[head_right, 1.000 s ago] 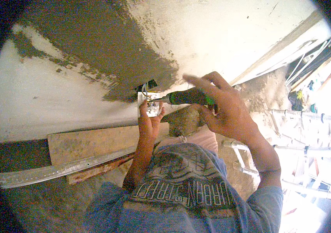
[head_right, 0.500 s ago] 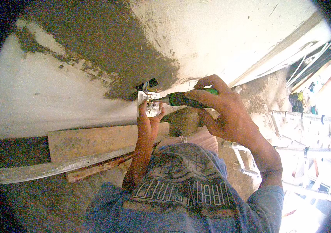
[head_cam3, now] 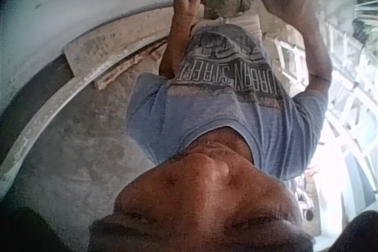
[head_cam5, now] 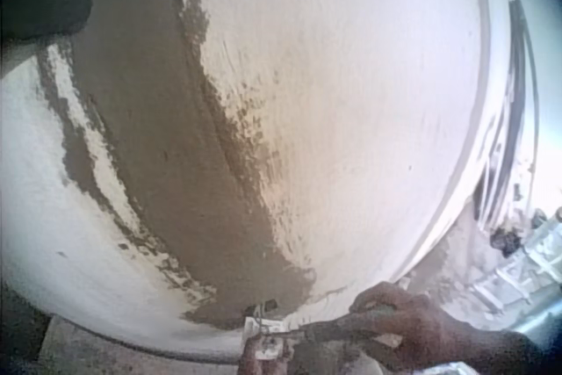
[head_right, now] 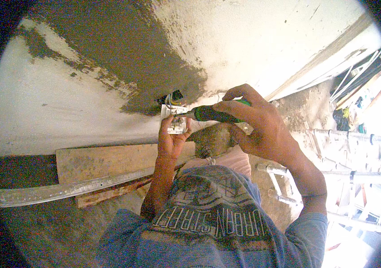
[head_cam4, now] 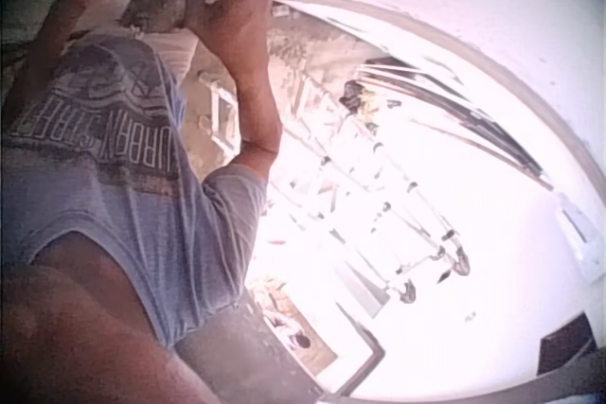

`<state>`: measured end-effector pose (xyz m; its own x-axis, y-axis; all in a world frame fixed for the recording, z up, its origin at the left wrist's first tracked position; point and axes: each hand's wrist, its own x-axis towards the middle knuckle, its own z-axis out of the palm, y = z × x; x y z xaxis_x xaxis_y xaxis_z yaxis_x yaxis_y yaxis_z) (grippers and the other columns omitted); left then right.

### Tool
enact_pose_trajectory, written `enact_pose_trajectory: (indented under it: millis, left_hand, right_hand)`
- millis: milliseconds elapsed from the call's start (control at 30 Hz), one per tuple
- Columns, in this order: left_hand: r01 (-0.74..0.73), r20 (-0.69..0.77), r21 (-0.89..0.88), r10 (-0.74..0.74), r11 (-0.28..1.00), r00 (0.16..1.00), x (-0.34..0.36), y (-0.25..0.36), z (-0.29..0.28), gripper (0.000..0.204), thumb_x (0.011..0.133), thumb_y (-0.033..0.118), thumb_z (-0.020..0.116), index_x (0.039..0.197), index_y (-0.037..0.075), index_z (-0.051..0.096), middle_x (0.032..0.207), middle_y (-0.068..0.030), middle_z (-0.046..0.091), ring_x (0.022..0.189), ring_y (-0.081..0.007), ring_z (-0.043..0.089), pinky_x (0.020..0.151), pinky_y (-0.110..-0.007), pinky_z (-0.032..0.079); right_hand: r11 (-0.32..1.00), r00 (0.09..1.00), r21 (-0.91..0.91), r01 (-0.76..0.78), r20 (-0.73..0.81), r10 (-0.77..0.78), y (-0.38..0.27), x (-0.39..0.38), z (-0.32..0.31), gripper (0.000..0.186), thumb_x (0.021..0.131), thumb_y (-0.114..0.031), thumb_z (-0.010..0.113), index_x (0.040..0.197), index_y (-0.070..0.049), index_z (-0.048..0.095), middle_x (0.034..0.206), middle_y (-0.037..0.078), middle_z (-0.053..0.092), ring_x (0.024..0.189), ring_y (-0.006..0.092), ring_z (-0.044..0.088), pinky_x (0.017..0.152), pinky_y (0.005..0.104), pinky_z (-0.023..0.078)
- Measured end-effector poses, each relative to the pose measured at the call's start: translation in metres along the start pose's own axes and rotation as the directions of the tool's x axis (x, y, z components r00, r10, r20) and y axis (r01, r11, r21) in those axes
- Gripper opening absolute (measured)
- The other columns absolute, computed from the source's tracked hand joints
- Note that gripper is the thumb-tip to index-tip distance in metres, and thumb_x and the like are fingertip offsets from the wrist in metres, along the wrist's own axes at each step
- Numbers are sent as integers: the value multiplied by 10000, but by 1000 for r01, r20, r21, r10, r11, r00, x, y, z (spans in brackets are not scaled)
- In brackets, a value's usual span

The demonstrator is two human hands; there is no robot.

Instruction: The person installs an electrical wall socket by connecting wires and securing the plate with a screwdriver.

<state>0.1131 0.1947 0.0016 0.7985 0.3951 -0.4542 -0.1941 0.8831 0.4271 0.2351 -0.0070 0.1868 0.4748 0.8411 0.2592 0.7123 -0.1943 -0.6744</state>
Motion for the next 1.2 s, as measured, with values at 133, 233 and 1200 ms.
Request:
enact_pose_trajectory:
  millis: [133, 233, 1200]
  left_hand:
    - [64, 50, -84, -60, 994, 997, 2, 3, -8, 347, 895, 271, 573, 1177, 69, 556, 1086, -115, 639, 965, -266, 625, 833, -460, 519]
    - [59, 62, -79, -55, 995, 997, 1, 4, -7, 351, 891, 276, 559, 1168, 60, 560, 1087, -122, 637, 970, -271, 622, 837, -472, 516]
    - [-5, -32, -98, 2, 995, 999, 4, -3, -8, 273, 928, 256, 573, 1142, 88, 549, 1055, -103, 633, 952, -273, 621, 801, -446, 521]
  right_hand:
    - [1000, 1000, -28, 9, 9, -8, -8, 2, 1, 416, 747, 9, 653, 1148, -94, 621, 1119, 146, 557, 987, 336, 618, 803, 390, 531]
    - [998, 999, -48, 36, 31, -35, -12, 4, -1, 420, 747, 7, 647, 1152, -102, 615, 1119, 152, 554, 985, 346, 613, 798, 402, 531]
    - [990, 995, -92, 102, 28, -100, -2, 1, 4, 420, 754, -68, 696, 1160, -113, 600, 1156, 162, 549, 948, 359, 628, 736, 416, 543]
